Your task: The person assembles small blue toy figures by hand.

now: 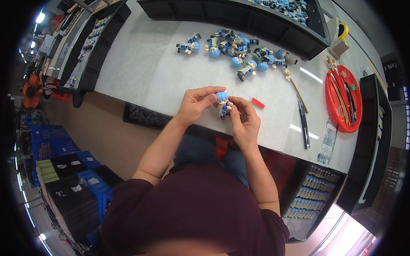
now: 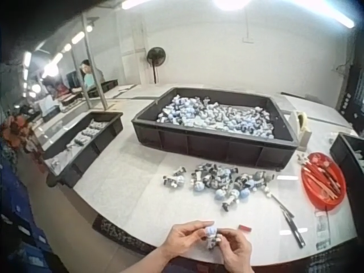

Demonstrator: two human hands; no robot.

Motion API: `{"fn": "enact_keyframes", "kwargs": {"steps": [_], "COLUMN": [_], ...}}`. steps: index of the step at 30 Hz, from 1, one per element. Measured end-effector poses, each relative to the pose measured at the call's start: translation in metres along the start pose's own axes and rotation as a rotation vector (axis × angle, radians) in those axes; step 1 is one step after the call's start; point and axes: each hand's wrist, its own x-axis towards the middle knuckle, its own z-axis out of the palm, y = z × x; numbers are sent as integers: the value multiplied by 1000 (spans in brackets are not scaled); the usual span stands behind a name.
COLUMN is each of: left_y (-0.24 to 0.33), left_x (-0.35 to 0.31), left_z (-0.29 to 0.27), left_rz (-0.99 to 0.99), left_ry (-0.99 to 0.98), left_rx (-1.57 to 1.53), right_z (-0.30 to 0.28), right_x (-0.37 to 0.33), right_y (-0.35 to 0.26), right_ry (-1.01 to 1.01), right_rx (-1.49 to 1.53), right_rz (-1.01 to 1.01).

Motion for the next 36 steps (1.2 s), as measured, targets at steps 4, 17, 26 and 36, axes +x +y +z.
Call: {"fn": "enact_keyframes", "kwargs": {"steps": [4, 17, 26, 36], "left_y": [2, 1, 5, -1], "left_x": [1, -1, 1, 2], "left_z": [2, -3, -3, 0], "left_rz": [19, 8, -10, 36], "left_ry": [13, -34, -29, 22], "left_rx": [8, 53, -133, 27], "right_z": [1, 1, -2, -1], "right_x": [0, -1, -2, -2], "right_y": [0, 2, -3, 12], "right_ry": [14, 37, -1, 157], "right_rx": [24, 53, 193, 37], "right_rz": [-27, -46, 101, -162]}}
